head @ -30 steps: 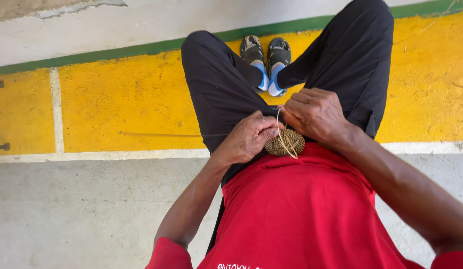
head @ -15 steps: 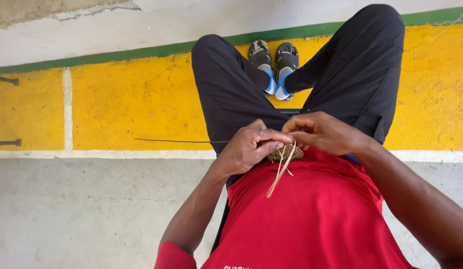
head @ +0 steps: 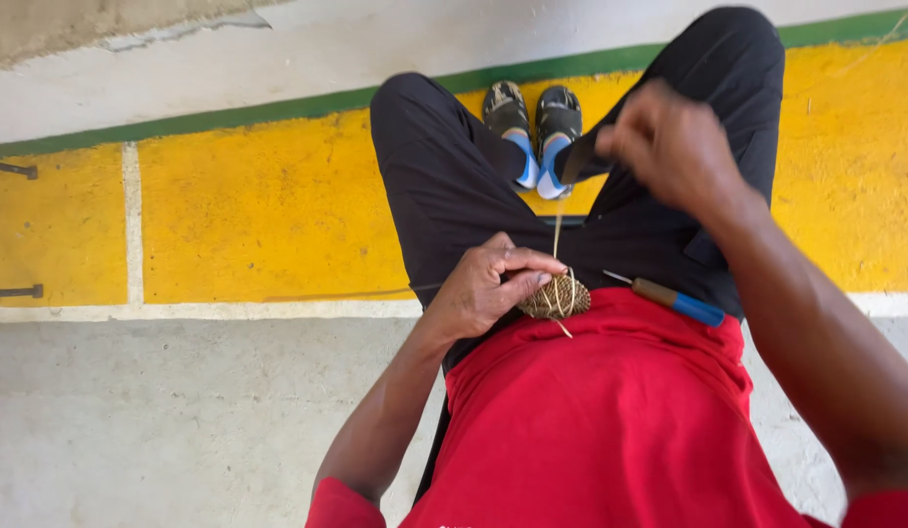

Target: The person is weaving thin bamboo strips together to form a circular base or object.

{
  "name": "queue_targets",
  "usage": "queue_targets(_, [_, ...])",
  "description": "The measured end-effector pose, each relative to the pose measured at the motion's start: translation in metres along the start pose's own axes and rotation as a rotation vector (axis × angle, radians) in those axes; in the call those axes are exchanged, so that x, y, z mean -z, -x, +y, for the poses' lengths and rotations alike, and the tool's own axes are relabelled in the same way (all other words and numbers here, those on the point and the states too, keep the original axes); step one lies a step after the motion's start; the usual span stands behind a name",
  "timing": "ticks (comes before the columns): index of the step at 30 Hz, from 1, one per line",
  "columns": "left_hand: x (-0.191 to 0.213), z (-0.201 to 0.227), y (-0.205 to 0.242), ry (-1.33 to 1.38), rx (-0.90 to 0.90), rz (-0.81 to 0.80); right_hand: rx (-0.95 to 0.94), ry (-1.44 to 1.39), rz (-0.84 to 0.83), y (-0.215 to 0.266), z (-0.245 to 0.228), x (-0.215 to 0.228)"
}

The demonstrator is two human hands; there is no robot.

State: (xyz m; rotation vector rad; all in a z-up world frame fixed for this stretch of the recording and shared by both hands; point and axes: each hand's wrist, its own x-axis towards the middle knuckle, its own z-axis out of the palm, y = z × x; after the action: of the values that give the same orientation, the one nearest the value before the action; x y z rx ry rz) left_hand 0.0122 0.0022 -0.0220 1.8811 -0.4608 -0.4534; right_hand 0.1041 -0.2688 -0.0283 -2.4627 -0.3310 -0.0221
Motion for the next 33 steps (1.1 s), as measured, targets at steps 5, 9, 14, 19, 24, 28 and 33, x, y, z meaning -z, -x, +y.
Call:
queue_targets(5, [-0.001, -0.007, -0.004, 0.054, 0.062, -0.008, -0.127, -0.389, -0.5, 0.059, -0.038, -0.013])
queue_targets(9, [0.0, -0.002, -0.003, -0.053, -0.018, -0.012, 0.062, -0.416, -0.181, 0.066, -0.048, -0.032])
queue_targets(14, [-0.002, -0.001, -0.003, -0.03, 0.019, 0.004, 0.288, -0.118, -0.023, 0.001, -0.038, -0.05])
queue_targets(19, [-0.005, 0.001, -0.004, -0.038, -0.005, -0.031, 0.5, 0.173, 0.237, -0.083, -0.005, -0.078])
queue_targets(24, [-0.005, -0.001, -0.004, -0.089, 0.016, -0.025, 0.578, 0.26, 0.349, -0.098, 0.005, -0.082])
queue_targets(28, [-0.004, 0.006, -0.012, 0.321, 0.168, -0.051, 0.325, -0.14, 0.278, -0.109, -0.003, -0.055])
queue_targets(33, [0.003, -0.01, -0.021, 0.085, 0.091, -0.095, 0.271, -0.882, 0.029, -0.096, 0.07, 0.02])
